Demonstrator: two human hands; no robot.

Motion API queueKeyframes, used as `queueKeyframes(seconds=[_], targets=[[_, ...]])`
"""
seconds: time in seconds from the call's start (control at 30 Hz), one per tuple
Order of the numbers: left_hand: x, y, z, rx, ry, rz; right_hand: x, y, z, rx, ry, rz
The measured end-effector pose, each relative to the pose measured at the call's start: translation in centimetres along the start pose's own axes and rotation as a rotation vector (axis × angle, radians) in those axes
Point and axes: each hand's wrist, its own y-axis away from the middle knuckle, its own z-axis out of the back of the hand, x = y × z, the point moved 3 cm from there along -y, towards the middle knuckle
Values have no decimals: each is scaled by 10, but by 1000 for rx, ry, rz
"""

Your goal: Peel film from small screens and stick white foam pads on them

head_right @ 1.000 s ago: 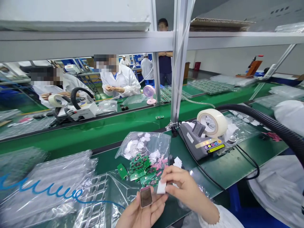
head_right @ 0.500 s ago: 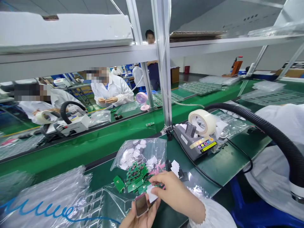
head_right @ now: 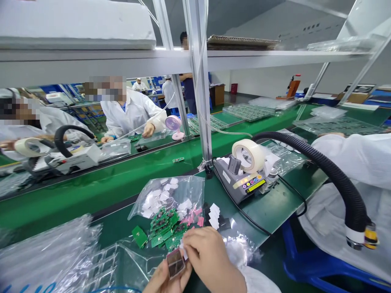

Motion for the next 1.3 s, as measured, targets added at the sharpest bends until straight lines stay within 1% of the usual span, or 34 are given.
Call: queueKeyframes(seconds=[0.1,0.2,0.27,0.33,0.37,0.4,0.47,0.53,0.57,0.63,0.67,0.73,0.8,0.87,0.97,1.03,1.1,1.17,1.23,1.3], targets=[[5,-3,3,7,-7,35,-3,-3,2,-19,-26,-23],[7,-3,1,-16,-1,56,1,2,6,-53,-17,-18],[7,-2,-4,-20,20,73,5,12,15,-140,-2,31],[5,0,-11,1,36,91,4,26,28,-237,-34,66],[4,1,-14,29,41,99,-1,32,35,-264,-68,48],[3,1,-17,62,47,104,-9,38,41,-264,-104,2],[1,2,-23,127,65,105,-32,47,46,-207,-141,-117],[1,4,-27,185,76,113,-59,53,44,-150,-124,-203],[2,4,-29,206,78,118,-70,56,42,-145,-110,-226],[5,6,-33,225,66,138,-85,59,37,-168,-106,-248],[6,6,-34,223,54,147,-87,59,36,-181,-122,-250],[10,7,-38,202,23,161,-80,55,36,-176,-202,-235],[12,8,-41,183,-5,168,-62,47,37,-128,-313,-198],[13,9,-45,174,-16,163,-41,36,36,-6,-525,-195],[12,10,-48,159,-18,144,-17,23,24,220,-908,-251],[12,11,-49,152,-18,137,-9,19,14,290,-1050,-273],[11,12,-47,150,-17,139,-7,19,5,290,-1089,-268],[10,13,-45,147,-15,150,-11,20,-1,252,-1129,-275],[10,15,-43,139,-20,174,-19,18,-1,168,-1139,-287],[9,18,-41,123,-35,186,-27,13,4,61,-1112,-283]])
